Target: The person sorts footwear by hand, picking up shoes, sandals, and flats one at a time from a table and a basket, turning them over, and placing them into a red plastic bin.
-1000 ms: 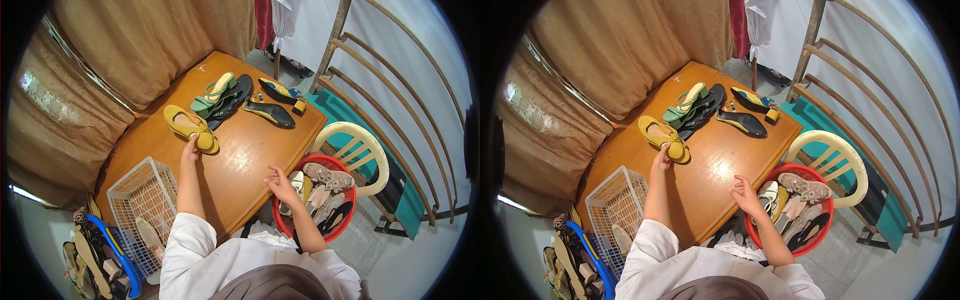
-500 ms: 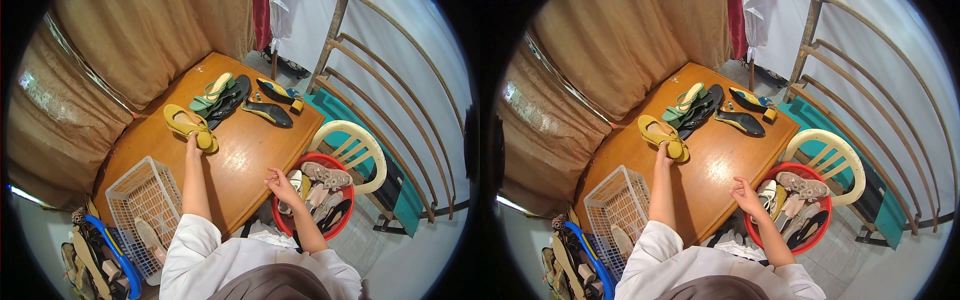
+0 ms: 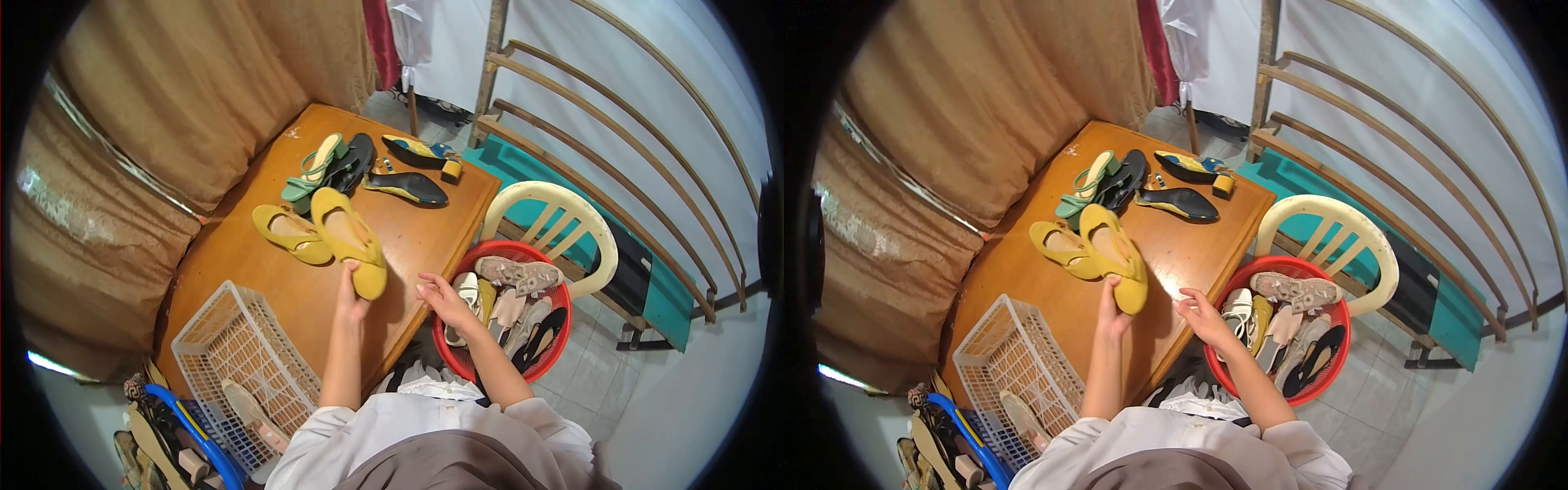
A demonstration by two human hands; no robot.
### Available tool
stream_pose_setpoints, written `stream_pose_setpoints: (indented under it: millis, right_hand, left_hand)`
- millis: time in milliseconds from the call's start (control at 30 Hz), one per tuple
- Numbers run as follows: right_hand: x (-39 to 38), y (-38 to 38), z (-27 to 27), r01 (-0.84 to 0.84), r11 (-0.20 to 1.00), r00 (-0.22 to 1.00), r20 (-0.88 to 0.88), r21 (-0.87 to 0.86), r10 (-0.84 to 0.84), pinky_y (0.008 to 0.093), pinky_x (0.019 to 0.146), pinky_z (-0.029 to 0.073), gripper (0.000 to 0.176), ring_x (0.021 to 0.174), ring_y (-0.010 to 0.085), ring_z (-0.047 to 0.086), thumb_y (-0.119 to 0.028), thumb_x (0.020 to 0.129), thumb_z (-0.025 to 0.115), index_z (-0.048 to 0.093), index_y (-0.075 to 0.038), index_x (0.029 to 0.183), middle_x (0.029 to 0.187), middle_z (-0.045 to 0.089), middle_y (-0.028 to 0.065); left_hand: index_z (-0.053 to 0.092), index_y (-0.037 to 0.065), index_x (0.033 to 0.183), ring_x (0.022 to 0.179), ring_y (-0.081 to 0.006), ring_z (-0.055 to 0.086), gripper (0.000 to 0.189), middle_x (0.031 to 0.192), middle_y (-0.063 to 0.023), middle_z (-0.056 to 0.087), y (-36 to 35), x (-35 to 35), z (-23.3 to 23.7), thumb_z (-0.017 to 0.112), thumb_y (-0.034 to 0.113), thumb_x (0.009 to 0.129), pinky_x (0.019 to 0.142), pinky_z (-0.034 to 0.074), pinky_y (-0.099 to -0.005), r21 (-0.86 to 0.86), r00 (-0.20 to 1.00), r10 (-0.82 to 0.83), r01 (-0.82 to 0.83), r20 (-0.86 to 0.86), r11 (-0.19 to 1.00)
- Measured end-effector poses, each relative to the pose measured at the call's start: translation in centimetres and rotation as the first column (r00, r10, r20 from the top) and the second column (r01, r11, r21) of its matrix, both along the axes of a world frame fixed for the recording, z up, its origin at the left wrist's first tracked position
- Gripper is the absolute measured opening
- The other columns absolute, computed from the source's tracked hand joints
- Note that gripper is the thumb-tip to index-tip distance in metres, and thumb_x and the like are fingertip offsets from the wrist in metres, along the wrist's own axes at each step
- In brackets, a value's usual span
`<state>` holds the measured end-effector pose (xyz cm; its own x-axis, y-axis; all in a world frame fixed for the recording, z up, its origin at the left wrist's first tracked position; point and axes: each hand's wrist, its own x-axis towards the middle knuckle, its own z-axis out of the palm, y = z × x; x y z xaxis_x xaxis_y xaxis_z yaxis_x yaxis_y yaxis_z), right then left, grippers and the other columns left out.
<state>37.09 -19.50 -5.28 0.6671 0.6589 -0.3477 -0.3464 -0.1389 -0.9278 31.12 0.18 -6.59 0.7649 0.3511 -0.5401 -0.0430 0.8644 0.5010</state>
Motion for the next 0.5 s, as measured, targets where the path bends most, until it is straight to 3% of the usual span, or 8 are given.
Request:
stream_pose_setpoints:
  millis: [67, 167, 200, 267, 367, 400, 500]
  right_hand:
    - [0.1, -0.6, 1.2, 0.075, 0.996, 0.989, -0.128, 0.037, -0.070, 0.0285, 0.087, 0.040, 0.056, 0.105, 0.0154, 0.048, -0.031, 0.085, 0.056, 0.033, -0.006, 0.130, 0.116, 0.048, 0.0088]
    - [0.1, -1.6, 1.0, 0.164, 0.965, 0.981, -0.133, 0.204, -0.139, 0.0291, 0.093, 0.035, 0.060, 0.111, 0.0181, 0.044, -0.027, 0.082, 0.062, 0.031, -0.004, 0.129, 0.121, 0.044, 0.0109]
    - [0.3, -2.3, 1.2, 0.154, 0.960, 0.982, -0.142, 0.233, -0.123, 0.0302, 0.095, 0.034, 0.070, 0.113, 0.0187, 0.042, -0.022, 0.076, 0.068, 0.028, -0.003, 0.130, 0.123, 0.042, 0.0105]
    - [0.1, -3.8, 2.2, 0.213, 0.950, 0.977, -0.032, 0.228, -0.212, 0.0298, 0.095, 0.034, 0.074, 0.114, 0.0180, 0.041, -0.020, 0.073, 0.071, 0.028, -0.003, 0.131, 0.125, 0.041, 0.0104]
    - [0.1, -6.8, 1.5, 0.253, 0.933, 0.964, 0.015, 0.255, -0.265, 0.0283, 0.095, 0.033, 0.076, 0.112, 0.0159, 0.042, -0.013, 0.067, 0.075, 0.032, -0.003, 0.128, 0.123, 0.043, 0.0087]
    - [0.1, -8.0, 1.1, 0.251, 0.937, 0.966, -0.008, 0.242, -0.257, 0.0278, 0.095, 0.033, 0.074, 0.111, 0.0155, 0.043, -0.012, 0.067, 0.074, 0.033, -0.003, 0.127, 0.121, 0.044, 0.0082]
    - [-0.5, -11.3, -0.6, 0.167, 0.968, 0.986, -0.001, 0.190, -0.170, 0.0263, 0.095, 0.032, 0.073, 0.111, 0.0150, 0.043, -0.007, 0.066, 0.072, 0.033, -0.003, 0.127, 0.119, 0.046, 0.0078]
  left_hand:
    - [0.047, 0.007, 0.118, 0.103, -0.0214, 0.053, 0.045, 0.113, -0.0084, 0.054, -3.1, 0.1, -0.1, 0.054, 0.027, 0.078, 0.089, 0.043, -0.0351, 0.055, 0.992, -0.122, 0.120, 0.032, 0.991]
    - [0.039, 0.006, 0.123, 0.107, -0.0199, 0.049, 0.049, 0.116, -0.0084, 0.050, -7.9, 0.4, 0.7, 0.055, 0.021, 0.079, 0.093, 0.038, -0.0338, 0.264, 0.964, -0.259, 0.235, 0.061, 0.935]
    - [0.036, 0.006, 0.124, 0.107, -0.0202, 0.047, 0.051, 0.116, -0.0090, 0.048, -9.4, 0.5, 1.0, 0.056, 0.019, 0.079, 0.093, 0.038, -0.0334, 0.336, 0.954, -0.297, 0.265, 0.044, 0.904]
    - [0.031, 0.008, 0.126, 0.114, -0.0195, 0.038, 0.055, 0.119, -0.0099, 0.038, -10.9, 0.7, -1.5, 0.058, 0.014, 0.080, 0.096, 0.033, -0.0331, 0.535, 0.926, -0.378, 0.315, 0.009, 0.784]
    - [0.031, 0.008, 0.126, 0.118, -0.0190, 0.033, 0.053, 0.122, -0.0104, 0.031, -12.2, 1.2, 0.0, 0.057, 0.016, 0.081, 0.098, 0.031, -0.0337, 0.701, 0.891, -0.454, 0.313, 0.017, 0.641]
    - [0.033, 0.009, 0.126, 0.117, -0.0202, 0.036, 0.051, 0.121, -0.0116, 0.037, -12.3, 2.2, -1.3, 0.057, 0.018, 0.082, 0.098, 0.031, -0.0348, 0.434, 0.929, -0.350, 0.266, 0.125, 0.861]
    - [0.035, 0.010, 0.125, 0.107, -0.0218, 0.048, 0.046, 0.119, -0.0109, 0.046, -11.4, 3.3, 1.7, 0.055, 0.016, 0.084, 0.089, 0.042, -0.0363, -0.055, 0.904, -0.266, 0.301, 0.335, 0.952]
